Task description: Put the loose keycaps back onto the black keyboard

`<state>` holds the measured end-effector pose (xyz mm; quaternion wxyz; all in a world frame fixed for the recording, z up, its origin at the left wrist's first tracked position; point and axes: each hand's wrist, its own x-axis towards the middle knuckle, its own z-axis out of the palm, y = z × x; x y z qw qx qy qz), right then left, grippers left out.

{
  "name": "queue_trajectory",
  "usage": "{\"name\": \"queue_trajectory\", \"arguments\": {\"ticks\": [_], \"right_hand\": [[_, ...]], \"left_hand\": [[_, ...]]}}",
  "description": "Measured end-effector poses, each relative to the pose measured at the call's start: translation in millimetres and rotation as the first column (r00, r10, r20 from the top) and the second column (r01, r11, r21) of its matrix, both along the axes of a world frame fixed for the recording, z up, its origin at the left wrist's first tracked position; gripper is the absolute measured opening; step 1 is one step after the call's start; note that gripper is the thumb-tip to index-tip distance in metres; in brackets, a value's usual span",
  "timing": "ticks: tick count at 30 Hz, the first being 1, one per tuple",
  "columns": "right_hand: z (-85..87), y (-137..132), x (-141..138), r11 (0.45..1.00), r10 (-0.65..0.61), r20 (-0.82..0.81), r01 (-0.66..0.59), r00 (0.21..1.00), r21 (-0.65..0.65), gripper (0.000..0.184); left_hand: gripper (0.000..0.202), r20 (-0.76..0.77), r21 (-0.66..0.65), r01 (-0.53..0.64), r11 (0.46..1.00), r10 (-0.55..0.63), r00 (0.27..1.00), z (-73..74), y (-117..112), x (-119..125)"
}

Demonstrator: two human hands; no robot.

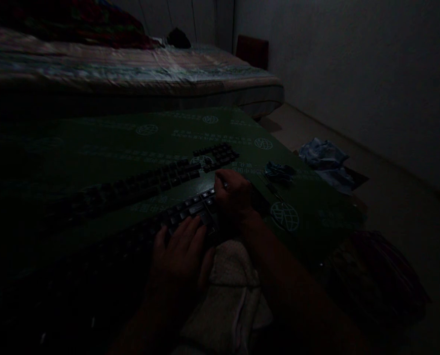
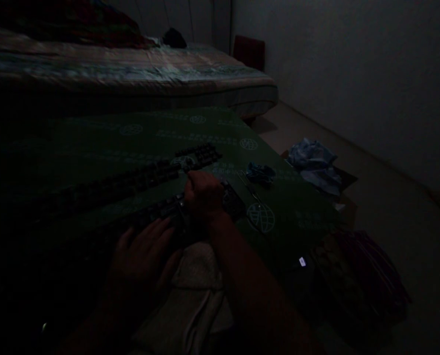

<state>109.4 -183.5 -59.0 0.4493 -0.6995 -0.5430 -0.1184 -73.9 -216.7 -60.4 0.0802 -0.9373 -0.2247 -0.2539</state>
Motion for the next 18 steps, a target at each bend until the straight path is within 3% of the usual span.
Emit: {"name": "queue_trajectory", "arguments": {"ticks": [8, 13, 18], "right_hand": [[0.5, 0.5, -0.1, 1.000, 0.006, 0.011, -0.006, 1.000, -0.009, 0.015], [-3.3, 0.5, -1.1, 0.998, 0.019, 0.003, -0.019, 1.000, 0.058, 0.016], [-7.2, -1.1, -2.1, 0.996, 0.031, -0.050, -0.027, 0.998, 0.081, 0.019]], "left_hand": [[0.031, -0.004, -0.008, -0.014, 1.000, 0.014, 1.000, 0.9, -0.9, -2.0], [0.032, -0.024, -0.009, -0.044, 0.999, 0.044, 0.999, -3.0, -0.9, -3.9], [0.029, 0.043, -0.059, -0.075, 0.995, 0.077, 0.996, -5.3, -6.3, -3.3]]}}
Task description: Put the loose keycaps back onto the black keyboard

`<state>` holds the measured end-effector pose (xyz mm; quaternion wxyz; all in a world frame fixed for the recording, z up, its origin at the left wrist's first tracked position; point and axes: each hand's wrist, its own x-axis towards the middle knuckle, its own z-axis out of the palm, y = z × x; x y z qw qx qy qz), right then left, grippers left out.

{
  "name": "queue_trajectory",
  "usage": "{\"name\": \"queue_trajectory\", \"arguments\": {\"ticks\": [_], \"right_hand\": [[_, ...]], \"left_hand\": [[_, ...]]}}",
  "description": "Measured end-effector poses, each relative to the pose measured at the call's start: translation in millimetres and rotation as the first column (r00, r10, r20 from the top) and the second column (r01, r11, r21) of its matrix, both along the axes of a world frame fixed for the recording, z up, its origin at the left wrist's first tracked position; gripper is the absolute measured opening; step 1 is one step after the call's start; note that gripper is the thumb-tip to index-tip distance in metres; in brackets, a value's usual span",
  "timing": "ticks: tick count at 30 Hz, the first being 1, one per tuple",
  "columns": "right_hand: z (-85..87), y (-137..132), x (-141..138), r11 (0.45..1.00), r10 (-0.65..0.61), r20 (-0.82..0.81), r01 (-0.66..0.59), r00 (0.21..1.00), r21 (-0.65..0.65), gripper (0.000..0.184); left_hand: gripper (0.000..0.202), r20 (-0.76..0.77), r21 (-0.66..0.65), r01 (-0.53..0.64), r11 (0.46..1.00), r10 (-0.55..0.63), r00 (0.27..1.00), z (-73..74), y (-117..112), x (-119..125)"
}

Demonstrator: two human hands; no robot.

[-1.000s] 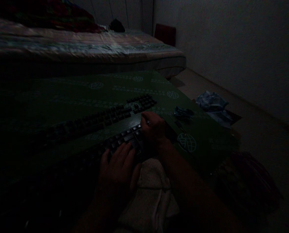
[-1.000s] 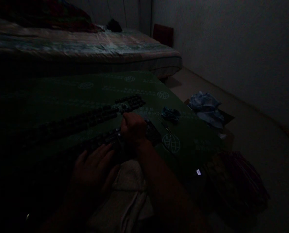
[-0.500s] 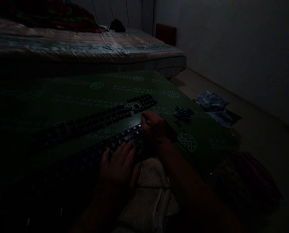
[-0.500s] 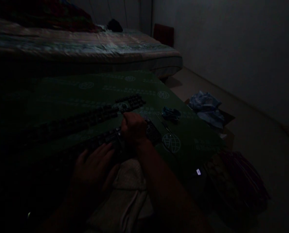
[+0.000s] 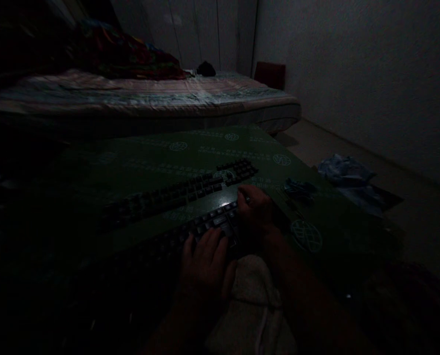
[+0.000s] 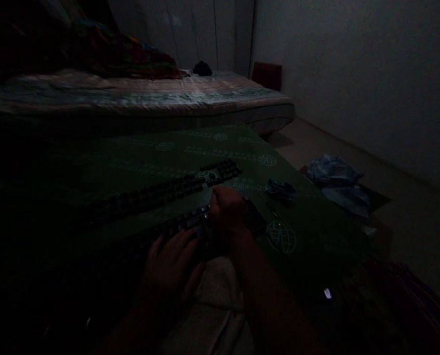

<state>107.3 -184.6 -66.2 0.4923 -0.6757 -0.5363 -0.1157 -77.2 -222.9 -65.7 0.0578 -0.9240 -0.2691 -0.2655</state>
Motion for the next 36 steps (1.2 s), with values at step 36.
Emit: {"name": "queue_trajectory", "arguments": {"ticks": [36], "right_hand": [[-2.0, -5.3, -4.3, 1.000, 0.020, -0.022, -0.019, 1.000, 0.022, 0.022]], "left_hand": [[0.033, -0.048, 0.018, -0.036, 0.999, 0.037, 0.998, 3.0, -6.2, -1.4]]}}
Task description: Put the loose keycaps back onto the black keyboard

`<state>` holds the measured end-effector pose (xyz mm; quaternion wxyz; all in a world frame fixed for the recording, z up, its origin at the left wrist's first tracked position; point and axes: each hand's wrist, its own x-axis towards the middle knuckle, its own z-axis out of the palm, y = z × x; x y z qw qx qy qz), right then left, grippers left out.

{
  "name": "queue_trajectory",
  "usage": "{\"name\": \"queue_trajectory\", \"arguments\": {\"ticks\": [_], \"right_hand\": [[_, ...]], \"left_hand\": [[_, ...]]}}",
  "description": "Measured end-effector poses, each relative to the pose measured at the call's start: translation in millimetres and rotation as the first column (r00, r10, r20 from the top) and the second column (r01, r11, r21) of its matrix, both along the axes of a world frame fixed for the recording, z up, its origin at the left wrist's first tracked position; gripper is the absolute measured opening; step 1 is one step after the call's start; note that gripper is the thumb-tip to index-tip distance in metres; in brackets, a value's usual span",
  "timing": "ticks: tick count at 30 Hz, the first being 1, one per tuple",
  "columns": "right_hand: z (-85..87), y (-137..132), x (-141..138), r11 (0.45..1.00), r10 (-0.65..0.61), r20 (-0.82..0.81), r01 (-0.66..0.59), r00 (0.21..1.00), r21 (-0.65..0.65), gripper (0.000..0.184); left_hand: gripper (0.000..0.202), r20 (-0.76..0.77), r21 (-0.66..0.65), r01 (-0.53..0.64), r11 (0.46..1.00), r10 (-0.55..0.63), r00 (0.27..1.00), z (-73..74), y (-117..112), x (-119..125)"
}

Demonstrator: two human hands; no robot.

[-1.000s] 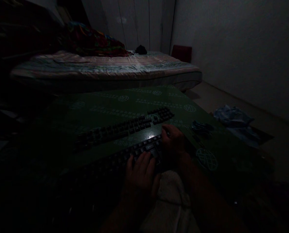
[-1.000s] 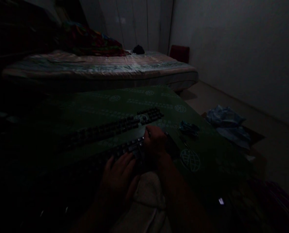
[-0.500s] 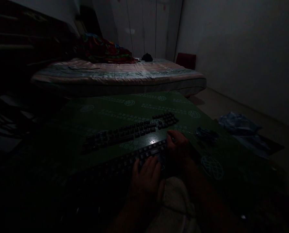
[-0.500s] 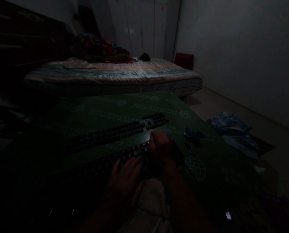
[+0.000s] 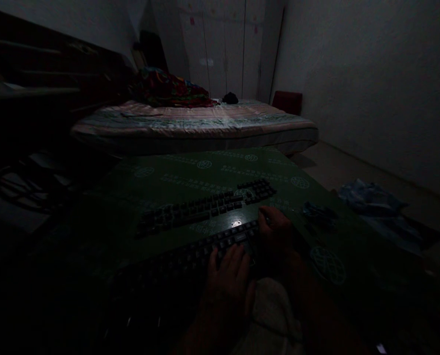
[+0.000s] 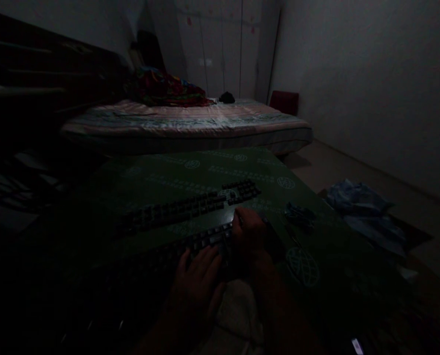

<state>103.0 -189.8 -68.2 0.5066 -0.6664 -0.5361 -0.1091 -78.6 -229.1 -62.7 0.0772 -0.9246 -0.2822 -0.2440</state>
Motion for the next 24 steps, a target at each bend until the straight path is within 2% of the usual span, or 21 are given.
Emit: {"name": "queue_trajectory", "arguments": {"ticks": [6, 11, 16, 21, 24], "right_hand": [[0.8, 1.3, -1.2, 0.998, -0.022, 0.013, 0.021, 1.000, 0.052, 0.022], [1.0, 0.3, -2.1, 1.000, -0.007, 0.000, 0.007, 1.000, 0.013, 0.023], [1.4, -0.2, -2.2, 1.000, -0.011, -0.005, 0.011, 1.000, 0.015, 0.023], [2.5, -1.1, -1.2, 1.000, -0.007, -0.017, 0.007, 1.000, 0.006, 0.022], [2.6, -1.7, -1.5, 1.000, 0.004, -0.031, -0.004, 0.999, -0.014, 0.022]], "left_hand": [[0.035, -0.054, 0.002, 0.011, 1.000, -0.011, 0.998, -3.3, 0.7, -3.3], [0.037, -0.096, -0.018, -0.020, 1.000, 0.018, 0.995, -4.4, 0.3, -5.0], [0.037, -0.076, -0.016, -0.008, 1.000, 0.006, 0.997, -5.4, 1.3, -4.4], [0.034, 0.028, 0.034, -0.017, 0.999, 0.016, 0.999, -7.3, 1.6, -1.4], [0.034, -0.019, 0.006, -0.006, 1.000, 0.006, 1.000, -5.0, 0.3, -1.2]]}}
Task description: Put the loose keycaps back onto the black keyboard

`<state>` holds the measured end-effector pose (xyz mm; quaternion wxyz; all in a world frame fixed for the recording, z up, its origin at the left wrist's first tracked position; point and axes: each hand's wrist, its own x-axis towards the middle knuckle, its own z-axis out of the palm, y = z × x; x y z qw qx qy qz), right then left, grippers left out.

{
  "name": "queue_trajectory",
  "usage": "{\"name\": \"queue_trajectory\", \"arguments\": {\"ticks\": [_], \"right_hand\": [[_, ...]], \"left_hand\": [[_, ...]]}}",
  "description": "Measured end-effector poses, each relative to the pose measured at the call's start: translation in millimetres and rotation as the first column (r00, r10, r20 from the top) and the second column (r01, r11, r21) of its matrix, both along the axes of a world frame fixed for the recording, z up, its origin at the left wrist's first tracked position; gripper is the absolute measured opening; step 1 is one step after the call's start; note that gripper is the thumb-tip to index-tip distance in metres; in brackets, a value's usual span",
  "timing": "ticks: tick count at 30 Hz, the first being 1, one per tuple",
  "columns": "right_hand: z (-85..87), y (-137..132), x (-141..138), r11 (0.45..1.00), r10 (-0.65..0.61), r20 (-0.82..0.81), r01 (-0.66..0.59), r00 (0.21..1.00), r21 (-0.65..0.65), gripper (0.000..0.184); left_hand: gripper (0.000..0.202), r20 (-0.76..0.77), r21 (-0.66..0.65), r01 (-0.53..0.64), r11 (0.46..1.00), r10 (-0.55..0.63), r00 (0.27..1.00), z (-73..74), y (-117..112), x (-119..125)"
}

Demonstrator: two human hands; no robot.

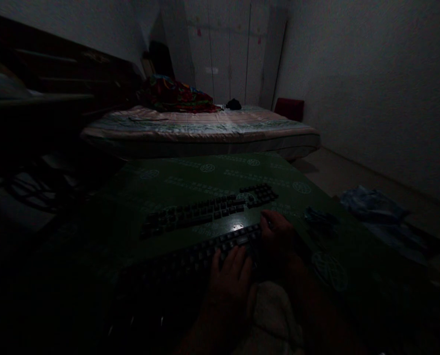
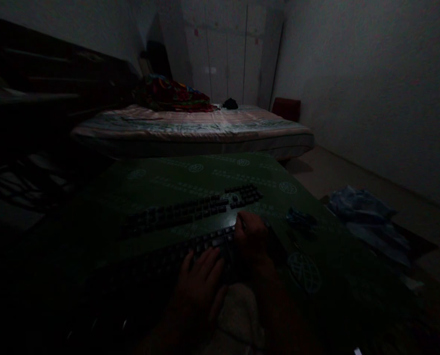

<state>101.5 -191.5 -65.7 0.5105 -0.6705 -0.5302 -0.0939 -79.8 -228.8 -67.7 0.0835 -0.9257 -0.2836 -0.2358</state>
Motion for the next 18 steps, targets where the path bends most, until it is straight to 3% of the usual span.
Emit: {"name": "queue_trajectory", "arguments": {"ticks": [4, 18], "right_hand": [[-1.4, 0.0, -0.9, 1.000, 0.007, -0.015, -0.008, 1.000, -0.015, 0.023], [-0.3, -0.6, 0.5, 1.000, 0.013, 0.002, -0.013, 1.000, -0.004, 0.023]], "left_hand": [[0.034, -0.038, -0.072, -0.011, 0.997, 0.008, 0.999, 3.1, -2.7, -0.6], [0.032, 0.018, -0.068, 0.014, 0.998, -0.012, 1.000, 4.2, -1.8, -1.7]]}}
